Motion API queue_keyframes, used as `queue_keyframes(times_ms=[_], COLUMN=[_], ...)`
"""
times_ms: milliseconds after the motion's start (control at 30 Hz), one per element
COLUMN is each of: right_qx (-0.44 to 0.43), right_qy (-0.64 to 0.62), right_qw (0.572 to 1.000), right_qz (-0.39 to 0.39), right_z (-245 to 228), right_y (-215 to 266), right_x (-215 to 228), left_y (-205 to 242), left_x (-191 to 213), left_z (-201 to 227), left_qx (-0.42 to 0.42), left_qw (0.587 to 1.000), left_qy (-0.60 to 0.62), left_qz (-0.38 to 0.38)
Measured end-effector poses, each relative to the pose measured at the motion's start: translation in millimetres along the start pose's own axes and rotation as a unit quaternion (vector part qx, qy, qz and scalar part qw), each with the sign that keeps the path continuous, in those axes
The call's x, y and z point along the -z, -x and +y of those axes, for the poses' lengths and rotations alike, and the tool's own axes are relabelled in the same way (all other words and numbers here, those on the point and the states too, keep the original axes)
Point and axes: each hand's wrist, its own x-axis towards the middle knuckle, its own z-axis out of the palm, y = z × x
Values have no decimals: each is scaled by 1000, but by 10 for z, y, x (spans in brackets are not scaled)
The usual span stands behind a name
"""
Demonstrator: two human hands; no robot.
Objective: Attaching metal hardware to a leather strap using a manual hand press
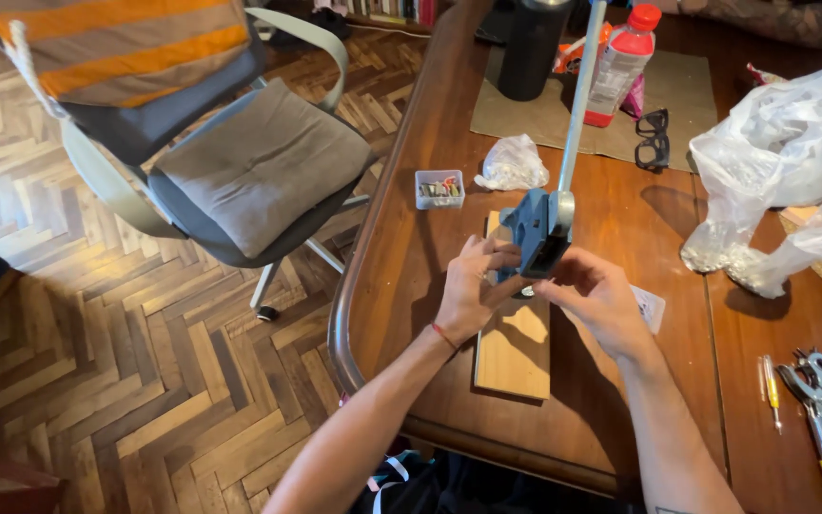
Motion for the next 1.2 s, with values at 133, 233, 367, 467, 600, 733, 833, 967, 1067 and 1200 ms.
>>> queue_keyframes(times_ms=[133, 233, 367, 467, 600, 733, 833, 967, 1067, 1200], right_qx=[-10, -24, 61, 95, 75, 45, 43, 52, 27, -5], right_qy=[-71, -73, -77, -65, -44, -50, -34, -51, -62, -13], right_qw=[996, 994, 992, 993, 994, 996, 996, 987, 987, 996], right_qz=[-50, -73, -77, -18, 69, 60, 67, 141, 146, 88], right_z=[-360, -285, 276, 456, 181, 118, 51, 450, 226, 129], right_y=[-37, -63, -246, -282, -112, -43, 201, 508, 547, 410], right_x=[-114, -77, -43, -99, -269, -403, -478, -215, -326, -369], left_y=[40, 250, 327, 346, 393, 409, 423, 435, 417, 411], left_x=[161, 180, 180, 145, 105, 117, 124, 79, 125, 115], left_z=[225, 375, 454, 322, 165, 215, 170, 144, 172, 260], left_qx=[8, 74, 47, 47, 51, 55, 68, 65, 62, 66], left_qw=[997, 995, 998, 996, 995, 994, 992, 993, 993, 994], left_qy=[-52, -60, -41, -61, -66, -75, -71, -74, -78, -70], left_qz=[48, 31, -28, -40, -56, -59, -78, -69, -65, -54])
